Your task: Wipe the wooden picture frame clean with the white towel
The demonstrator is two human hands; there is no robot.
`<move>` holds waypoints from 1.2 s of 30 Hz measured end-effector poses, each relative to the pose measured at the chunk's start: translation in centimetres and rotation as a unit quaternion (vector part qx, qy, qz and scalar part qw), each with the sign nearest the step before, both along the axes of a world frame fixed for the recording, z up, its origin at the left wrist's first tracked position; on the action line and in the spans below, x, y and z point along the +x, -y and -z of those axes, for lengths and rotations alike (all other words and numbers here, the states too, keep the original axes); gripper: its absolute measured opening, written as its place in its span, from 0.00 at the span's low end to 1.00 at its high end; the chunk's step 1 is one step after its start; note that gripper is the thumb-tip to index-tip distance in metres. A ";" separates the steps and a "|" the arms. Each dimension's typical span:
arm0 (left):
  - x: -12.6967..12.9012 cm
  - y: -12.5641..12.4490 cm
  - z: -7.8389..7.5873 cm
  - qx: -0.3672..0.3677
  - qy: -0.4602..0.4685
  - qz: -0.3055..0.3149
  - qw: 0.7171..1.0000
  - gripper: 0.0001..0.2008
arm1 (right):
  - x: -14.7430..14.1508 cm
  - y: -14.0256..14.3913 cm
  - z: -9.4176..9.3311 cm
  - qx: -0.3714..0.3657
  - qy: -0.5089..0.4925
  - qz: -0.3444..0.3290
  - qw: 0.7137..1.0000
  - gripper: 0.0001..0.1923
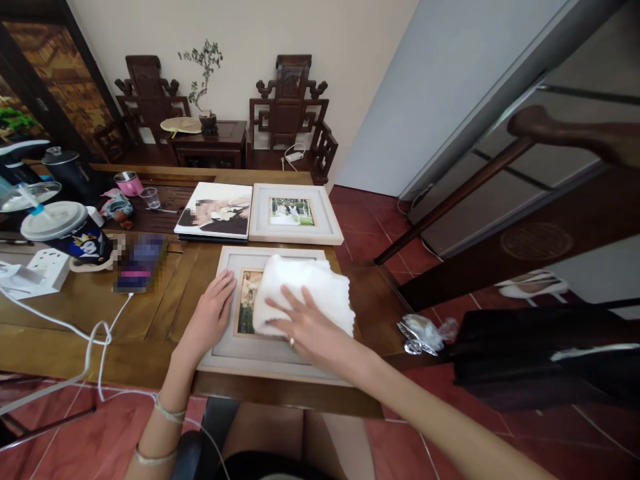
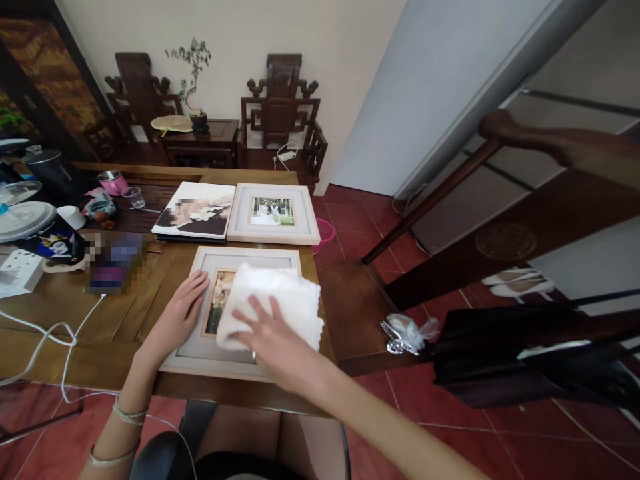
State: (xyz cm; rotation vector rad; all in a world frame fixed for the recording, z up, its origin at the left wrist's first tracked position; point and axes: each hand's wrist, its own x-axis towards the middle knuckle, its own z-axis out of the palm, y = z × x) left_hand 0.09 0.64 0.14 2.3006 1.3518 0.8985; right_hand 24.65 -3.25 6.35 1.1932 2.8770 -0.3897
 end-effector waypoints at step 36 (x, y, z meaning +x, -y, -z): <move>0.0 0.1 -0.7 -0.027 0.014 0.011 0.999 0.21 | -2.5 6.1 -4.2 -0.199 0.008 -0.070 0.977 0.38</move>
